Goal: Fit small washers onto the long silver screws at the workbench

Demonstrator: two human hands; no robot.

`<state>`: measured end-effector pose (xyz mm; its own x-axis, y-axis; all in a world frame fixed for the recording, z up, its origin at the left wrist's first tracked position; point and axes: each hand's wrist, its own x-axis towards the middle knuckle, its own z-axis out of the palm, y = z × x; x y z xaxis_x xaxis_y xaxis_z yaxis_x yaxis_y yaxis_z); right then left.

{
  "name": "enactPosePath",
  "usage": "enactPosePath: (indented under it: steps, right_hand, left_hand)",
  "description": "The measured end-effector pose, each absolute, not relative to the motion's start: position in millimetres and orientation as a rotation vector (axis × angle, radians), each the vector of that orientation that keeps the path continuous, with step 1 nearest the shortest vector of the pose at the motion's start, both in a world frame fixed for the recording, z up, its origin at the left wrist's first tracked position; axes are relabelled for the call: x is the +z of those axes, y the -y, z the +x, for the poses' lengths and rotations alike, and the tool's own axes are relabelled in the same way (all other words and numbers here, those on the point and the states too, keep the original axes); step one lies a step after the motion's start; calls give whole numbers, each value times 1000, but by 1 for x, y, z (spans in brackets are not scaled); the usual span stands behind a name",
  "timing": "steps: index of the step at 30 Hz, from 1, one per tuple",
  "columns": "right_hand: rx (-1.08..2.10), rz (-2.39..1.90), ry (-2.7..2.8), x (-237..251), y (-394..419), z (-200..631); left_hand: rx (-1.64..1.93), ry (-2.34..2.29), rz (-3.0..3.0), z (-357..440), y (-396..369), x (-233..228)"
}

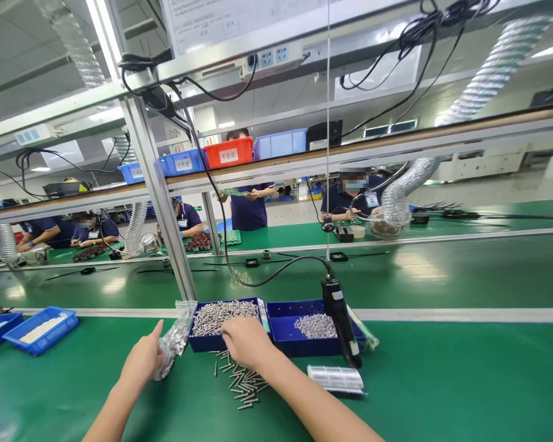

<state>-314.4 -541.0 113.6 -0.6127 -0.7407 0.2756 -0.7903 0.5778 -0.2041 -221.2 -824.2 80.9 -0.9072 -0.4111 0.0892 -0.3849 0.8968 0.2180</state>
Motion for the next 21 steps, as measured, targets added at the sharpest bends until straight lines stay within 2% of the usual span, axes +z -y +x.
enactPosePath:
  steps: [7, 15, 21]
  right_hand:
    - [463, 848, 2785, 133, 531, -343]
    - [552, 897, 2787, 113, 537, -352]
    - [609, 958, 2725, 111, 538, -352]
  left_hand:
    - [-88, 2912, 698, -225, 822, 72]
    - [-55, 2931, 715, -221, 815, 77]
    - [-260, 2926, 715, -226, 809, 76]
